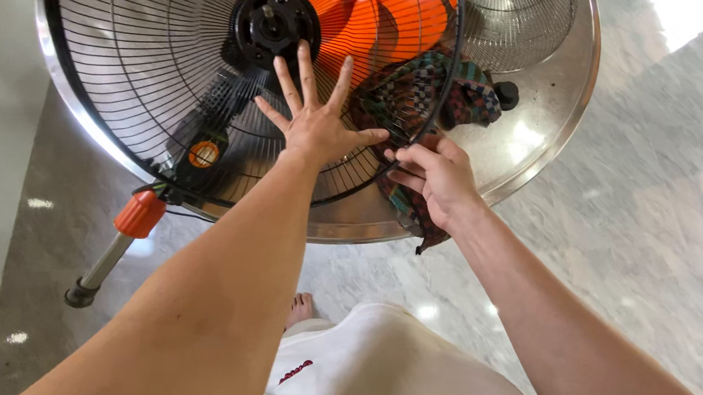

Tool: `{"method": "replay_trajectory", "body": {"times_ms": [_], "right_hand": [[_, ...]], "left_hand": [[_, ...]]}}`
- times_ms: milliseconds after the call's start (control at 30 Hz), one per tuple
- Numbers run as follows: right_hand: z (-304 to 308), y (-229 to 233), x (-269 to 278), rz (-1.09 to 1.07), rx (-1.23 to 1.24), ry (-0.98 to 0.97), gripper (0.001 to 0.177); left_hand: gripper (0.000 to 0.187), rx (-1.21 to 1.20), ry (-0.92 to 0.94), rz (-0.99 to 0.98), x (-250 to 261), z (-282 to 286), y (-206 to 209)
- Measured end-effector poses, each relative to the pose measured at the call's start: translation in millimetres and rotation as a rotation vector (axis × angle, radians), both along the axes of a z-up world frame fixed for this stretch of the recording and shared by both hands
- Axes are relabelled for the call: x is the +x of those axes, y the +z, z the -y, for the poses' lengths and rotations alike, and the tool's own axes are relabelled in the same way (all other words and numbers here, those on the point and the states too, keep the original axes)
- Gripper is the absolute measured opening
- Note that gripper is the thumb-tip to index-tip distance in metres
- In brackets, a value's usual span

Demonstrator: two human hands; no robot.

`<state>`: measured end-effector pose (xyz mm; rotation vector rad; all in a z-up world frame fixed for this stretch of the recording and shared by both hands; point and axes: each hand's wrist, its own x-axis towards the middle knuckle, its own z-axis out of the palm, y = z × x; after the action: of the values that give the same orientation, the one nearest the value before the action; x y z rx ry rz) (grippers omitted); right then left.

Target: The person disassembles a standing fan by removing the front grille and the orange fan blades. They use a wrench and a screwdriver to loosen and remove fasteners, then detach the grille and blades from the motor housing.

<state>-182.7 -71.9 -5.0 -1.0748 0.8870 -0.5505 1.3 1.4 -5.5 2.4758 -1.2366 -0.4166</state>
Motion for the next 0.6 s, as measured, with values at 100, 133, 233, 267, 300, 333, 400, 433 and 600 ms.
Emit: {"method": "replay_trajectory", "body": {"times_ms": [100,133,233,267,300,333,400,433,600], "right_hand": [[-4.1,4.2,4.1,-0.073,-0.027,-0.003,0.02],[-5.3,5.3,5.1,-0.106,-0.04,-0.004,0.019],[-4.7,7.6,4.8,-0.303,-0.131,-0.002,0.021],[-2.5,8.5,2.5,-0.315,-0.157,0.022,0.022],[0.8,9.8,-0.9,-0.327,-0.184,0.047,0.023],[3.7,9.9,-2.1,-0.34,-0.213,0.074,0.025],[8.2,8.9,0.1,-0.306,-0.208,-0.044,0.03],[11.2,8.8,1.9,-0.287,-0.206,-0.102,0.033],[46.0,11.3,6.5,-0.162,-0.181,-0.16,0.025]], "left_hand": [[0.132,-0.022,-0.004,0.018,2.2,2.5,-3.5],[0.133,-0.019,-0.003,0.024,1.8,1.8,-4.8],[0.134,-0.004,-0.002,0.025,0.6,-0.2,-6.3],[0.134,0.002,-0.005,0.023,-0.2,-0.3,-6.2],[0.134,0.001,-0.008,0.03,-0.8,-0.3,-6.2],[0.134,-0.001,-0.01,0.037,-1.1,-0.2,-6.7],[0.133,-0.003,-0.016,0.056,-1.9,-1.0,-7.9],[0.132,-0.002,-0.02,0.069,-3.0,-2.8,-8.8],[0.131,0.048,-0.043,0.092,-6.8,-7.0,-10.5]]}}
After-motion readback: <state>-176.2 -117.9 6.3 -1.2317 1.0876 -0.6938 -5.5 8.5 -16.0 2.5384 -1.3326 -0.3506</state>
